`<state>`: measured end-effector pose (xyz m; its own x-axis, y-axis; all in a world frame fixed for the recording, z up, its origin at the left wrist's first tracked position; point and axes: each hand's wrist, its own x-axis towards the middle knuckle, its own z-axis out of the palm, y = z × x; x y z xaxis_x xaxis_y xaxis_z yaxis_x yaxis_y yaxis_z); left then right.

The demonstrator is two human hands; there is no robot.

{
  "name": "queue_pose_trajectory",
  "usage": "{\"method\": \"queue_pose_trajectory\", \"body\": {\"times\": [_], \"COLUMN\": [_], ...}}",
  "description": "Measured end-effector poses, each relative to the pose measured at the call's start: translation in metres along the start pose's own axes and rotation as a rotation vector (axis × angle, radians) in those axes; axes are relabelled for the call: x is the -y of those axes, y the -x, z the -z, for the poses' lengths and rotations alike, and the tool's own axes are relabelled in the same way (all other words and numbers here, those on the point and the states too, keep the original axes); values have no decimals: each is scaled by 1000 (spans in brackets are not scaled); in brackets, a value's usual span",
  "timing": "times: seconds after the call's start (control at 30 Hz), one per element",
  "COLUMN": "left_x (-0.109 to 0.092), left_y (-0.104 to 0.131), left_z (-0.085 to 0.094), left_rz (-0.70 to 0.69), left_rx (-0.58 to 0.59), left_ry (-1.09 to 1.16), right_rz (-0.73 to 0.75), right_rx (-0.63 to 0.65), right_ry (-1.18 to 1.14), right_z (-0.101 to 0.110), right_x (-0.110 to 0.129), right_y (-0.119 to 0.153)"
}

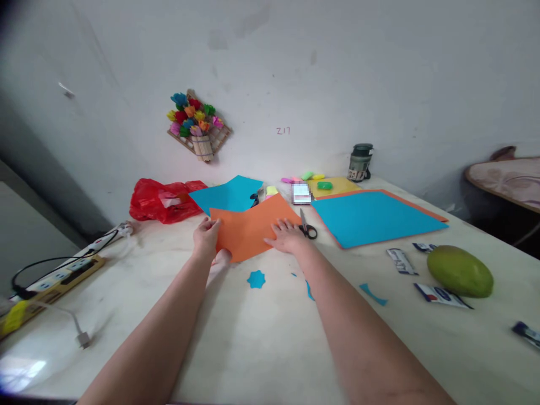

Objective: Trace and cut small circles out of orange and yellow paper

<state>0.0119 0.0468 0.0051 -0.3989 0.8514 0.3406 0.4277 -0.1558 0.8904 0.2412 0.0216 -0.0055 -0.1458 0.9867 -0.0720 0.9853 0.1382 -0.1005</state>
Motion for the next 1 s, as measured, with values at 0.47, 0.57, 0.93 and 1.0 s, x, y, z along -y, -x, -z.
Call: {"method": "queue_pose_trajectory", "body": {"times": [0.47,0.57,0.93,1.0], "left_x": [-27,-25,-3,-1], "left_y": [1,1,-13,-14], "left_z": [-3,-5,-11,-12], "left_rz": [-191,-154,-102,-86], "left_rx": [40,14,-69,-62], "left_ry": [-246,-199,-116,-131], "right_rz": [69,225,745,753], "right_rx": [-327,-448,-424,-420], "right_ry": [28,26,256,316], "right_z": [-9,0,12,9], "right_x": [16,26,95,101], "right_y": [3,10,32,27]}}
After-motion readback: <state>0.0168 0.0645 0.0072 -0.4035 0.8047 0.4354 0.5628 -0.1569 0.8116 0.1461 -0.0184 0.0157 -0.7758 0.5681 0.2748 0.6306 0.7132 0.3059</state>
